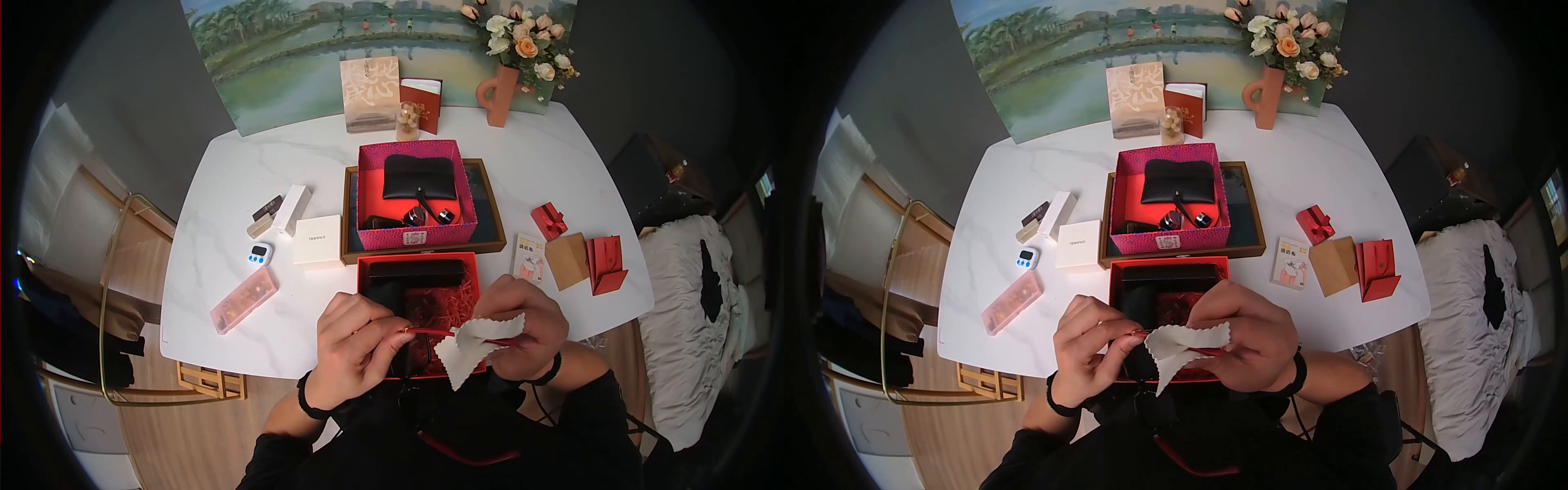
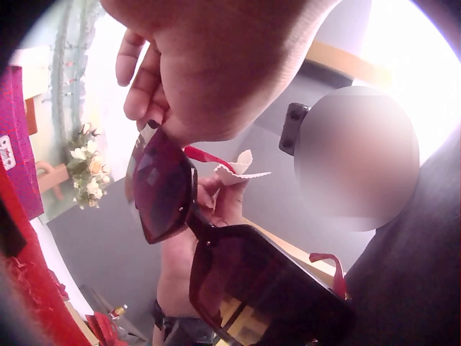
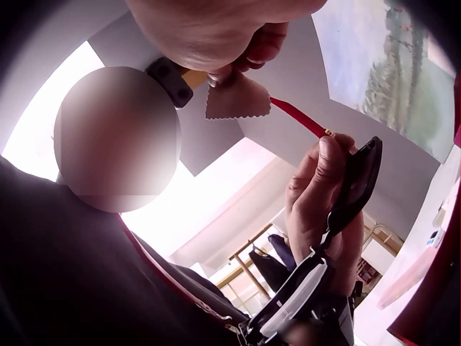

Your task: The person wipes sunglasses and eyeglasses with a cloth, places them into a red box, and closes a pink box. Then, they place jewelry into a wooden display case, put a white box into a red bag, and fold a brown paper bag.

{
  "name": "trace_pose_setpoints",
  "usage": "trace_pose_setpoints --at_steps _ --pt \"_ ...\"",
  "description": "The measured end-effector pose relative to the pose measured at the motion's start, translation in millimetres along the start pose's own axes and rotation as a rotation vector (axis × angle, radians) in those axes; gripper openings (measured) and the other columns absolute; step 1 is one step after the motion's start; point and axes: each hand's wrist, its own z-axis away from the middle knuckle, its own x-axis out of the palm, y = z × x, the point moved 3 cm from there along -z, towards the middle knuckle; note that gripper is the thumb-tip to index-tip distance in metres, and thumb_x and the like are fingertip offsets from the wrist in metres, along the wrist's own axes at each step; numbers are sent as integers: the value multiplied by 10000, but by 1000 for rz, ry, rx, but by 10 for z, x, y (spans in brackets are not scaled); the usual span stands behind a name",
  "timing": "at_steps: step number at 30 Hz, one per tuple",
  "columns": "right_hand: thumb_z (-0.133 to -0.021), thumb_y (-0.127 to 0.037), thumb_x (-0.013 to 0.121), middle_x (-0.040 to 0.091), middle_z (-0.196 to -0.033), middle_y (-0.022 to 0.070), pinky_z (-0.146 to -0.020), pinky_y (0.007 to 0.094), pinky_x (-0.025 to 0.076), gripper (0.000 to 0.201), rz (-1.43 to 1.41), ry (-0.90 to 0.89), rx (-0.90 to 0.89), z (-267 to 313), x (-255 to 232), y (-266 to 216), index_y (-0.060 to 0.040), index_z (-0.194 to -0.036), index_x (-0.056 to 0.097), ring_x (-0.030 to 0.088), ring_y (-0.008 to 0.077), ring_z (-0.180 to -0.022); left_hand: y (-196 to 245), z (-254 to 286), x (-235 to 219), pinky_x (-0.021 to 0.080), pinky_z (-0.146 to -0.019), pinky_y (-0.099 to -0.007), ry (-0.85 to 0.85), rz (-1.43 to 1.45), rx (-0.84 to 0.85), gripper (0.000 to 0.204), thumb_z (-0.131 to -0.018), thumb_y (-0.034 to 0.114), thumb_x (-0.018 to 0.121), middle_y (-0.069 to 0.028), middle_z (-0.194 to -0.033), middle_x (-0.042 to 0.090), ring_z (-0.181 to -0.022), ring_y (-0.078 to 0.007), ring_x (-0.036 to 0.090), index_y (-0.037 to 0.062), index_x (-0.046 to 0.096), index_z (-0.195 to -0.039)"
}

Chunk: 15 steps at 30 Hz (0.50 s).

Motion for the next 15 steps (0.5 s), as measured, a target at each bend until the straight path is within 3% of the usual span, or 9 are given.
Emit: trace_pose_setpoints --at_steps 9,13,15 --pt "-855 -12 855 736 -1023 199 -708 378 562 181 -18 -24 -18 -11 -9 -24 75 -930 715 708 280 -811 -21 14 2 450 -711 -366 3 5 -3 149 -798 90 891 -38 -854 696 -757 -224 646 48 801 -909" --pt "-865 -45 881 741 -1019 201 -705 374 563 207 -36 -1 -8 2 -15 6 74 -921 721 714 282 -805 -15 9 -1 449 -710 -366 9 6 -8 146 -799 90 891 -38 -852 695 -756 -222 645 48 801 -906" --pt "-919 -103 879 712 -971 134 -645 334 546 220 -54 2 -23 -26 -14 20 -3 -964 688 692 232 -781 -12 6 -2 449 -712 -364 11 -4 -8 146 -798 91 892 -36 -850 695 -754 -220 643 49 802 -904"
